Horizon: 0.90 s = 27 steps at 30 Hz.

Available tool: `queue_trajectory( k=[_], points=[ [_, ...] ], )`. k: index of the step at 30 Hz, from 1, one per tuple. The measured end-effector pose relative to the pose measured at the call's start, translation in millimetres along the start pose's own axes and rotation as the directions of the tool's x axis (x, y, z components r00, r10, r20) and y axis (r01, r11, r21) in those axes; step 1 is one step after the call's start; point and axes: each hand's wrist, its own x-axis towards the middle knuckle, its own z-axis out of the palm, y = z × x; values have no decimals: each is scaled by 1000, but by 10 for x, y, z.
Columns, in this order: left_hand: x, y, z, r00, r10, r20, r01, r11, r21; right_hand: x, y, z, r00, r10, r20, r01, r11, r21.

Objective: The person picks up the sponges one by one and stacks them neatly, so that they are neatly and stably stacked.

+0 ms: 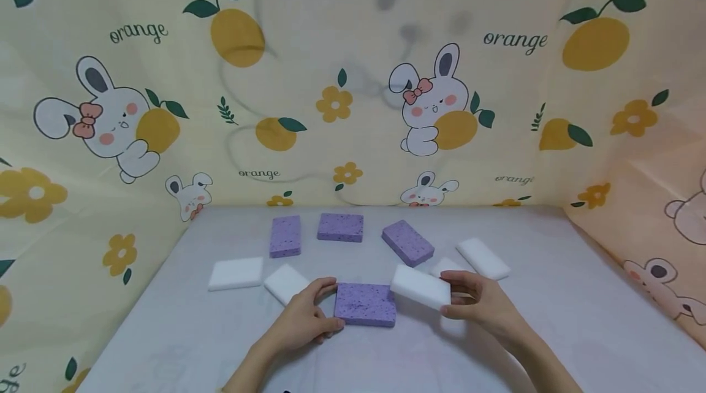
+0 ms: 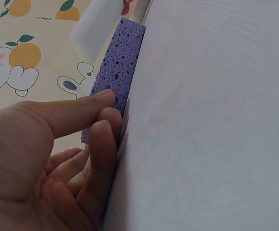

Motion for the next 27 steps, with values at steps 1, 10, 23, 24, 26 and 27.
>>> queue_trajectory(
  k=[1,10,23,24,26,27],
  points=[
    [3,2,3,1000,-3,0,3,1000,4,-3,-4,3,1000,0,-1,0,1000,0],
    [10,5,0,999,32,7,-32,999,-24,27,-47,82,1000,25,9,-26,999,24],
    [1,-3,-14,1000,29,3,-29,999,-40,300,-106,516,984,-76,162,84,996,-41],
    [1,0,-13,1000,28,4,-27,999,-40,310,-109,543,983,-74,167,83,995,-49],
    [4,8,-9,1000,28,5,-27,999,-36,324,-116,584,984,-67,166,78,995,-61],
    [5,11,-6,1000,28,7,-28,999,-37,332,-118,601,985,-57,163,68,995,-68]
  ],
)
